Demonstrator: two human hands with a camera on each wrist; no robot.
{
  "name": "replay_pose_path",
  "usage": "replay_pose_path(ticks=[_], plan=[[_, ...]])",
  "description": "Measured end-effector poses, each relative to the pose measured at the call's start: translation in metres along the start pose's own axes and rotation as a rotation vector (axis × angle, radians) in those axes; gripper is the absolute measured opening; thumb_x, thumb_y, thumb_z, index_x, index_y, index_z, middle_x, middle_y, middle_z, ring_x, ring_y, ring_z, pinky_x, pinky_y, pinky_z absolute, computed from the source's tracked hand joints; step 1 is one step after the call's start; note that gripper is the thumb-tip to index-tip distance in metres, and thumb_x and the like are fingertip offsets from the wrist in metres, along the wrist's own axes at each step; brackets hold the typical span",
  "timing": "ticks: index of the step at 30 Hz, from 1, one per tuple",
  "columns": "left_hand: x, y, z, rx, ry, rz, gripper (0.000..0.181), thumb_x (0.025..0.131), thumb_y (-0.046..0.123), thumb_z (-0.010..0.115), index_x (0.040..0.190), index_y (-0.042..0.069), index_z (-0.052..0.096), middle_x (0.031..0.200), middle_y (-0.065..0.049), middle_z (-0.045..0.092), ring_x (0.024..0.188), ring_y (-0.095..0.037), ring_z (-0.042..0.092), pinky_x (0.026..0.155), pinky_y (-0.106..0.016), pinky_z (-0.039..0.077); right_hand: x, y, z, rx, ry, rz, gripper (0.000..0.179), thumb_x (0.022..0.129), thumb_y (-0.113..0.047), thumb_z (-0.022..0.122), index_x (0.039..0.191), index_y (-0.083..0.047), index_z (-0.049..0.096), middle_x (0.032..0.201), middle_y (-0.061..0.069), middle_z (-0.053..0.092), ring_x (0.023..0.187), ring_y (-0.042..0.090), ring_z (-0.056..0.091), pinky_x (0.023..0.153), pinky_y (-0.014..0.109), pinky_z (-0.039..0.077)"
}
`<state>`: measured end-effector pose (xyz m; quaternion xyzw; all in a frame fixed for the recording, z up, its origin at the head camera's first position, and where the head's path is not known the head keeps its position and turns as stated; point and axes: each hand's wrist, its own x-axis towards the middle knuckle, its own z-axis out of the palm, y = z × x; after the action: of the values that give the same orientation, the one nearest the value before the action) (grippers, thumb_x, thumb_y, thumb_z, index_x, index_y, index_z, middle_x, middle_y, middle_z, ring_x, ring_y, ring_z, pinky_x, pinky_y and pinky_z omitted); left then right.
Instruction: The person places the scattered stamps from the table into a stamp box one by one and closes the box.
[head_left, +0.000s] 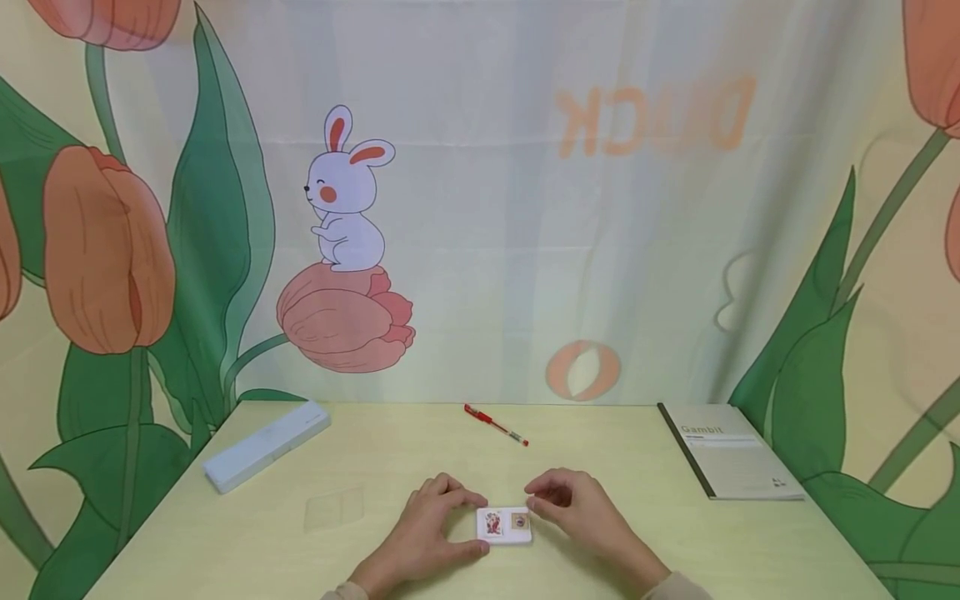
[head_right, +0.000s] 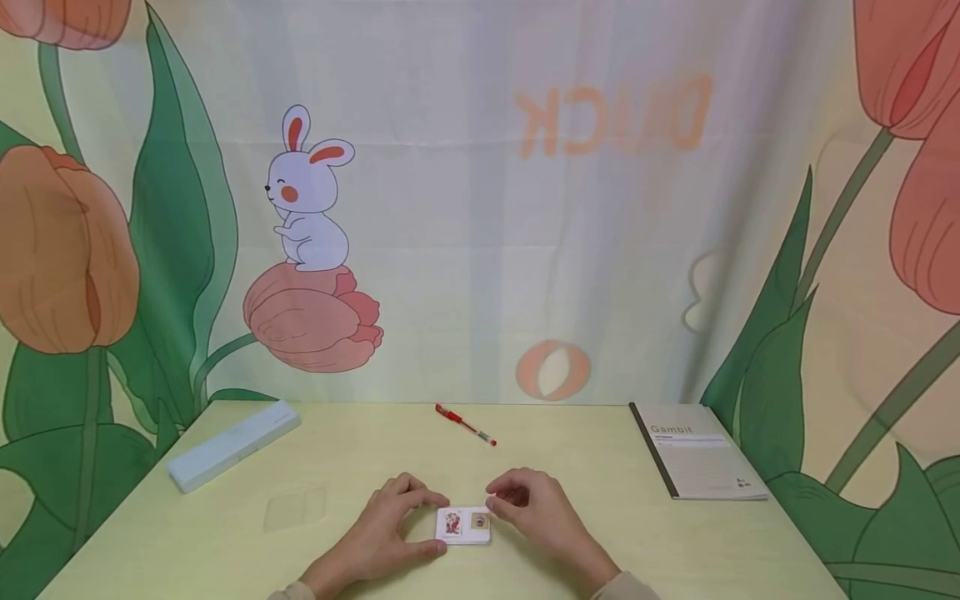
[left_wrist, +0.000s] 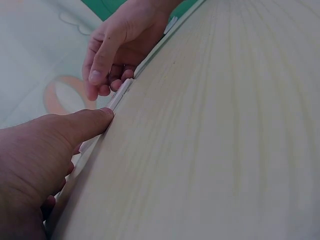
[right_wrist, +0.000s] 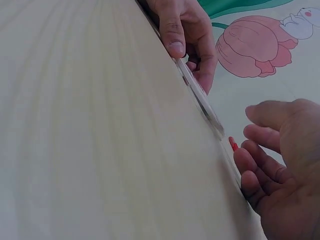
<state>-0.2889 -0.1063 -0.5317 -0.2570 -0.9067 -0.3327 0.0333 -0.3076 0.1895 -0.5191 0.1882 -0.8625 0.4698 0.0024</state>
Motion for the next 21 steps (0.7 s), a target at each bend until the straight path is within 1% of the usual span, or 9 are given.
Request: replay_pose_path(ticks=[3, 5, 7, 9, 11, 13, 16, 21], plan=[[0.000, 0.001, 0.000, 0.003, 0.001, 0.000, 0.057, 0.088, 0.057, 0.091, 0.136, 0.030, 0.076, 0.124, 0.009, 0.057, 0.117, -0.014, 0.049, 0.102, -0.044, 0.040, -0.002, 0.004, -0.002, -0.009, 0.009, 0.000, 0.020, 0.100, -0.026, 0.087, 0.117, -0.017, 0.082, 0.106, -0.004, 0.075, 0.096, 0.016, 0.067, 0.084, 0.026, 0.056], [0.000, 0.001, 0.000, 0.005, 0.001, 0.002, 0.057, 0.088, 0.057, 0.091, 0.136, 0.030, 0.076, 0.124, 0.009, 0.057, 0.117, -0.014, 0.049, 0.101, -0.044, 0.040, -0.003, 0.006, -0.002, -0.037, 0.006, 0.000, 0.025, 0.098, -0.030, 0.088, 0.120, -0.020, 0.081, 0.111, -0.006, 0.074, 0.103, 0.015, 0.066, 0.091, 0.029, 0.055], [0.000, 0.001, 0.000, 0.004, 0.003, 0.007, 0.057, 0.088, 0.056, 0.091, 0.137, 0.029, 0.076, 0.124, 0.008, 0.057, 0.117, -0.014, 0.049, 0.101, -0.043, 0.040, -0.006, 0.008, -0.003, -0.074, -0.010, -0.020, 0.031, 0.097, -0.034, 0.089, 0.125, -0.022, 0.080, 0.116, -0.006, 0.071, 0.111, 0.016, 0.065, 0.099, 0.035, 0.054], [-0.001, 0.000, 0.000, 0.009, 0.008, 0.016, 0.057, 0.089, 0.056, 0.090, 0.137, 0.029, 0.076, 0.124, 0.008, 0.058, 0.117, -0.014, 0.049, 0.101, -0.043, 0.040, -0.009, 0.009, -0.002, -0.124, -0.035, -0.053, 0.038, 0.096, -0.040, 0.089, 0.128, -0.024, 0.079, 0.121, -0.006, 0.068, 0.119, 0.018, 0.061, 0.105, 0.042, 0.051], [-0.001, -0.001, 0.000, 0.013, 0.013, 0.026, 0.057, 0.089, 0.056, 0.090, 0.137, 0.028, 0.077, 0.124, 0.008, 0.058, 0.116, -0.014, 0.049, 0.100, -0.042, 0.041, -0.012, 0.009, -0.002, -0.166, -0.062, -0.106, 0.043, 0.093, -0.043, 0.091, 0.130, -0.024, 0.079, 0.124, -0.006, 0.064, 0.123, 0.022, 0.057, 0.107, 0.049, 0.048], [-0.001, -0.002, 0.000, 0.018, 0.016, 0.034, 0.057, 0.089, 0.056, 0.090, 0.137, 0.028, 0.076, 0.125, 0.008, 0.058, 0.116, -0.013, 0.049, 0.100, -0.042, 0.040, -0.013, 0.008, -0.002, -0.204, -0.081, -0.144, 0.046, 0.090, -0.046, 0.093, 0.129, -0.027, 0.079, 0.126, -0.006, 0.061, 0.125, 0.023, 0.052, 0.106, 0.051, 0.046], [0.000, -0.003, 0.000, 0.019, 0.018, 0.039, 0.057, 0.089, 0.057, 0.090, 0.137, 0.028, 0.077, 0.124, 0.008, 0.058, 0.115, -0.013, 0.049, 0.099, -0.041, 0.040, -0.014, 0.008, -0.002, -0.240, -0.093, -0.157, 0.048, 0.086, -0.049, 0.096, 0.127, -0.031, 0.079, 0.128, -0.008, 0.058, 0.126, 0.022, 0.047, 0.107, 0.054, 0.044], [0.000, -0.003, 0.001, 0.021, 0.019, 0.035, 0.056, 0.089, 0.056, 0.090, 0.136, 0.029, 0.077, 0.124, 0.009, 0.057, 0.114, -0.012, 0.048, 0.099, -0.041, 0.040, -0.014, 0.007, -0.002, -0.246, -0.099, -0.133, 0.049, 0.084, -0.049, 0.098, 0.126, -0.034, 0.078, 0.128, -0.009, 0.057, 0.129, 0.023, 0.046, 0.110, 0.059, 0.043]])
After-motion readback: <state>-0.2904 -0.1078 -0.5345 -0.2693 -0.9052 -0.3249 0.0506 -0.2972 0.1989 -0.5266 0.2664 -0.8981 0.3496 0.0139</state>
